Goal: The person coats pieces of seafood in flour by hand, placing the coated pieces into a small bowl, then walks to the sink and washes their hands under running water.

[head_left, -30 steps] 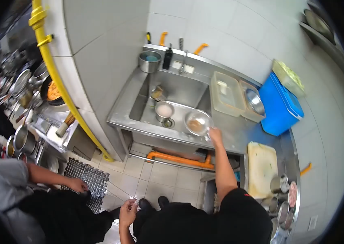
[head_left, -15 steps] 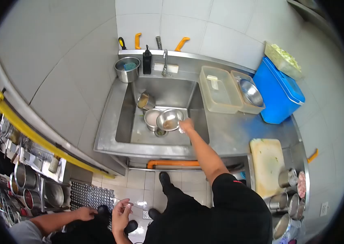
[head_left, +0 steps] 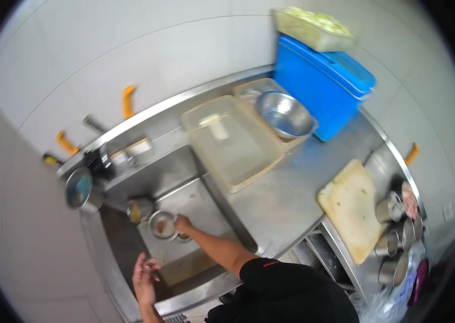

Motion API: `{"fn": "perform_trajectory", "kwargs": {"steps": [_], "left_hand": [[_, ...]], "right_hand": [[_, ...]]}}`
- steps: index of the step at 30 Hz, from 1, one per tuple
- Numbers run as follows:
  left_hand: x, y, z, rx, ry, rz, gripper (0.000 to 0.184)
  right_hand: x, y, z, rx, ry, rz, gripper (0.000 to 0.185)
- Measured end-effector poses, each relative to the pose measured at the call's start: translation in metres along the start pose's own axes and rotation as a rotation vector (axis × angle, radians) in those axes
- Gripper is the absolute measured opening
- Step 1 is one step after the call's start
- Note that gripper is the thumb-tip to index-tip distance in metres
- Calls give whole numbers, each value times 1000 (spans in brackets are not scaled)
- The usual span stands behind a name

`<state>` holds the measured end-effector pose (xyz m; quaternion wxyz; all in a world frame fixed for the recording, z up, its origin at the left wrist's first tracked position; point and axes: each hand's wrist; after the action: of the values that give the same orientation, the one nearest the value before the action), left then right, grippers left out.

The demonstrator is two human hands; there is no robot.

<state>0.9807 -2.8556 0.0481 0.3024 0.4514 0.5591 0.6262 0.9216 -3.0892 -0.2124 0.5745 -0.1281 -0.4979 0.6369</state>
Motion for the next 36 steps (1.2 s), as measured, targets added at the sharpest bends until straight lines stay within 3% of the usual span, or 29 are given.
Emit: {"fn": "perform_trajectory", "kwargs": {"steps": [2,4,6,7,8,9,10,11,12,13,14,17,20,21,26,28,30,31,32,33,34,35,36], "left_hand": [[-72,1,-3,45,-114,-11,53],[-138,9,-13,145,-198,12,50],[-208,4,-14,262,-182,103,47],[-238,2,-14,296,-167,120,45],[-273,-3,-16,329,-177,140,43],[-318,-20,-6,423,-190,187,38],[-357,-36,5,519,-343,164,34],[-406,-59,19,575,-494,75,32],[-412,-39,2,639,-174,253,34],[-461,-54,20,729,-421,338,36],[-503,-64,36,776,-671,427,38],[-414,3,-10,847,-366,287,19],[-431,-1,-7,1304,-522,384,19],[-383,37,-32,1129,-249,331,14],[-398,34,-1,1032,-300,260,12],[-383,39,5,467,-431,314,27],[-345,49,20,-99,-448,382,47],[-316,59,14,-246,-460,430,54],[-303,47,36,-271,-623,296,60],[-289,35,59,-275,-771,152,66],[-282,28,56,-288,-624,206,66],[-226,71,16,-338,-339,285,60],[-254,12,54,-196,-387,164,63]], "right_hand": [[15,-8,31,71,-17,113,19],[17,7,36,-154,113,255,17],[17,6,48,-219,-20,173,18],[-8,36,26,308,26,656,21],[2,30,36,286,5,570,20],[-11,51,22,257,-17,630,20],[-1,54,28,445,349,1035,23],[10,42,43,304,128,796,22],[22,27,59,179,-26,529,23],[47,0,84,-99,-196,150,24],[51,-2,82,-17,16,319,27],[56,-18,95,-72,23,265,27],[9,-2,70,-228,172,350,17],[8,-9,73,-222,160,334,13],[38,-74,105,-340,41,405,7],[38,-110,109,-646,-40,439,11],[-28,-121,42,-837,20,594,17],[-33,-126,32,-732,116,763,13],[-48,-126,10,-628,229,922,13],[-70,-132,-15,-873,22,879,15],[-81,-139,-27,-708,-34,825,12],[-57,-164,2,-293,-21,769,13],[-26,-191,38,130,-10,747,15]]}}
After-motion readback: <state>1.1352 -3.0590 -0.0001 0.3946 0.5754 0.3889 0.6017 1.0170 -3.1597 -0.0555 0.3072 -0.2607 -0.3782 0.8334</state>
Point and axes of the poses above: each hand's wrist, its own x-axis away from the middle knuckle, its own z-axis out of the back of the hand, y = z × x, and after that the axes turned 3 degrees about -y, right-handed
